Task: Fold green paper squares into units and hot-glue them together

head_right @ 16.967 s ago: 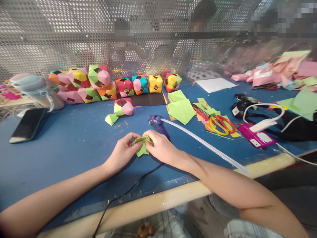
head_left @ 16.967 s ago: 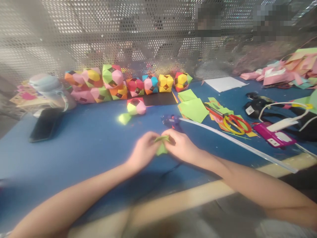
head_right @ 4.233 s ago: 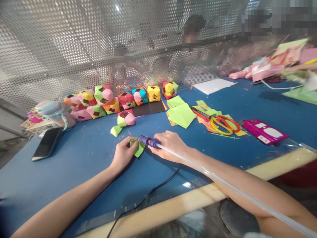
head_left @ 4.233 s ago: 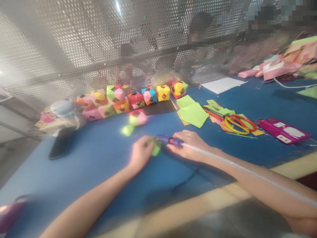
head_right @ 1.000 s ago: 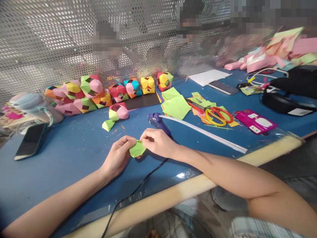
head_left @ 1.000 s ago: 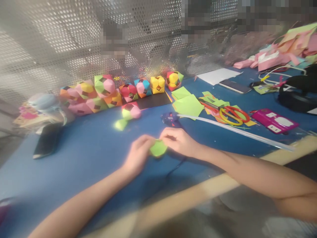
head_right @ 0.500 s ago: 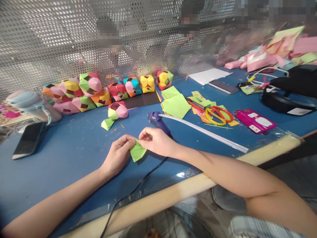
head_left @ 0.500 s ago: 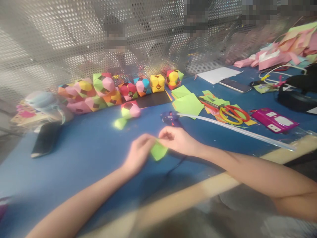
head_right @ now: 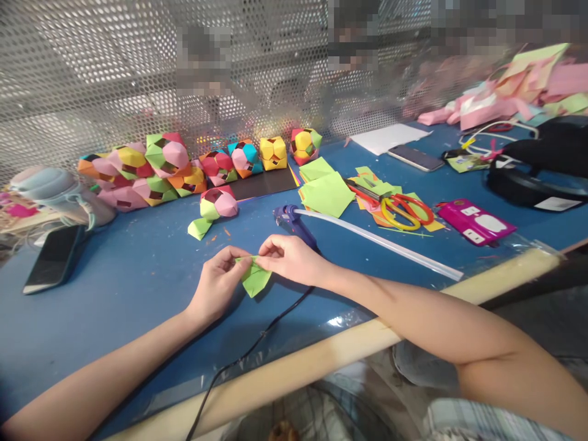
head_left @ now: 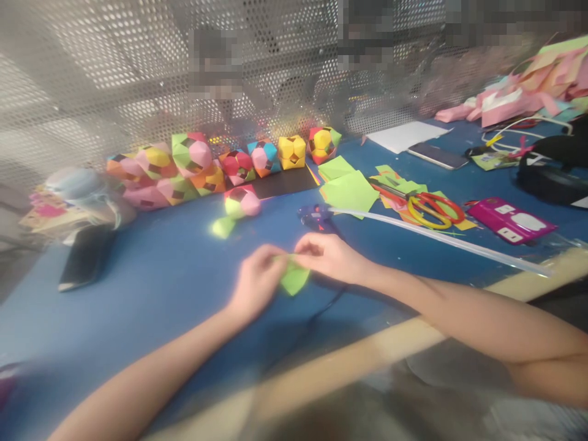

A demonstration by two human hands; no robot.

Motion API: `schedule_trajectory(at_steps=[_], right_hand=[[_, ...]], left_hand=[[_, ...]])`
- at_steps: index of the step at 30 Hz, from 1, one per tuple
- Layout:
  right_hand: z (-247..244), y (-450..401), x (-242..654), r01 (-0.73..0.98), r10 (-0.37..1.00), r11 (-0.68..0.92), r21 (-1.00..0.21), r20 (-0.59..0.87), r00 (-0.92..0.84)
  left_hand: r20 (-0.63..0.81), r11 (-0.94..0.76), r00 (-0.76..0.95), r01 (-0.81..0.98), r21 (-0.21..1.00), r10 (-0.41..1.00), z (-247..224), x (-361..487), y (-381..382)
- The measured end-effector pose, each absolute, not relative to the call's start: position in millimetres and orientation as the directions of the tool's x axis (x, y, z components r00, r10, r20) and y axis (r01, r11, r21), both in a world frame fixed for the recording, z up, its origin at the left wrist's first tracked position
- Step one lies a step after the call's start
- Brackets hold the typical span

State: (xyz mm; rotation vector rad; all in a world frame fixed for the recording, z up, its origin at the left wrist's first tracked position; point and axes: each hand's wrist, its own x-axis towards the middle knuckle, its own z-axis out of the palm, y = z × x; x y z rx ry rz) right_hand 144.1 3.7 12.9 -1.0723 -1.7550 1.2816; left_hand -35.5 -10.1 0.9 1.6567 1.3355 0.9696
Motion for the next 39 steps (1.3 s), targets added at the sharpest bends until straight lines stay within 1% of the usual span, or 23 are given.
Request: schedule_trajectory(at_steps=[1, 3, 6, 8, 10, 15, 18, 22, 24, 27, 28, 30, 32, 34, 35, 37, 39], right_hand=[[13.1, 3.4, 144.4, 0.248, 0.914, 0.201, -0.948, 0.09, -0.396], [12.1, 2.6, 145.1, 0.306, 0.907, 0.314, -0.899, 0.188, -0.377], [9.8, 1.9, 146.8, 0.357, 0.846, 0.505, -0.786, 0.37, -0.384], [9.0, 2.1, 147.9, 0.376, 0.801, 0.587, -0.717, 0.447, -0.398], [8.8, 2.2, 148.4, 0.381, 0.771, 0.63, -0.676, 0.486, -0.412], [8.9, 0.6, 147.1, 0.365, 0.723, 0.684, -0.631, 0.526, -0.447], [10.8, -0.6, 146.2, 0.339, 0.722, 0.679, -0.652, 0.509, -0.468], [12.7, -0.9, 144.9, 0.274, 0.774, 0.579, -0.768, 0.412, -0.48], [11.2, -0.9, 143.8, 0.281, 0.786, 0.569, -0.773, 0.411, -0.461], [9.2, -1.3, 142.9, 0.301, 0.786, 0.593, -0.747, 0.455, -0.418], [9.5, -1.5, 143.0, 0.299, 0.798, 0.576, -0.761, 0.443, -0.409], [11.9, -1.6, 143.7, 0.286, 0.843, 0.485, -0.826, 0.355, -0.404], [14.8, -1.0, 144.7, 0.279, 0.881, 0.358, -0.891, 0.223, -0.417], [15.8, 0.3, 145.2, 0.284, 0.892, 0.264, -0.922, 0.121, -0.436], [15.2, 1.0, 145.0, 0.29, 0.893, 0.242, -0.926, 0.096, -0.44], [12.3, 1.9, 144.2, 0.301, 0.891, 0.265, -0.916, 0.114, -0.44], [8.6, 2.0, 143.3, 0.306, 0.875, 0.37, -0.877, 0.219, -0.432]], left_hand=[[0.093, -0.148, 0.153, 0.399, 0.905, 0.984, 1.3, -35.4, -10.3], [0.093, -0.15, 0.155, 0.412, 0.898, 0.983, 2.7, -35.0, -10.9], [0.066, -0.13, 0.175, 0.389, 0.912, 0.982, 5.4, -34.1, -12.0], [0.045, -0.113, 0.189, 0.368, 0.923, 0.981, 7.1, -33.4, -12.7], [0.039, -0.109, 0.194, 0.365, 0.925, 0.98, 8.3, -32.3, -13.1], [0.05, -0.121, 0.187, 0.391, 0.912, 0.981, 9.3, -29.0, -13.5], [0.058, -0.134, 0.196, 0.402, 0.906, 0.979, 9.0, -28.7, -13.7], [0.076, -0.15, 0.188, 0.419, 0.896, 0.979, 8.4, -30.0, -13.7], [0.075, -0.148, 0.185, 0.424, 0.893, 0.98, 8.7, -30.5, -13.5], [0.07, -0.156, 0.213, 0.42, 0.894, 0.975, 9.9, -30.7, -13.0], [0.073, -0.164, 0.227, 0.414, 0.895, 0.971, 10.2, -30.9, -12.9], [0.091, -0.194, 0.261, 0.406, 0.893, 0.961, 10.2, -31.4, -12.6], [0.123, -0.246, 0.303, 0.409, 0.879, 0.945, 9.3, -32.0, -12.4], [0.153, -0.298, 0.341, 0.428, 0.853, 0.928, 8.0, -32.0, -12.4], [0.159, -0.313, 0.351, 0.445, 0.839, 0.923, 7.4, -31.7, -12.6], [0.146, -0.304, 0.339, 0.481, 0.822, 0.929, 7.2, -30.7, -13.3], [0.109, -0.256, 0.308, 0.49, 0.833, 0.945, 8.1, -29.5, -14.1]])
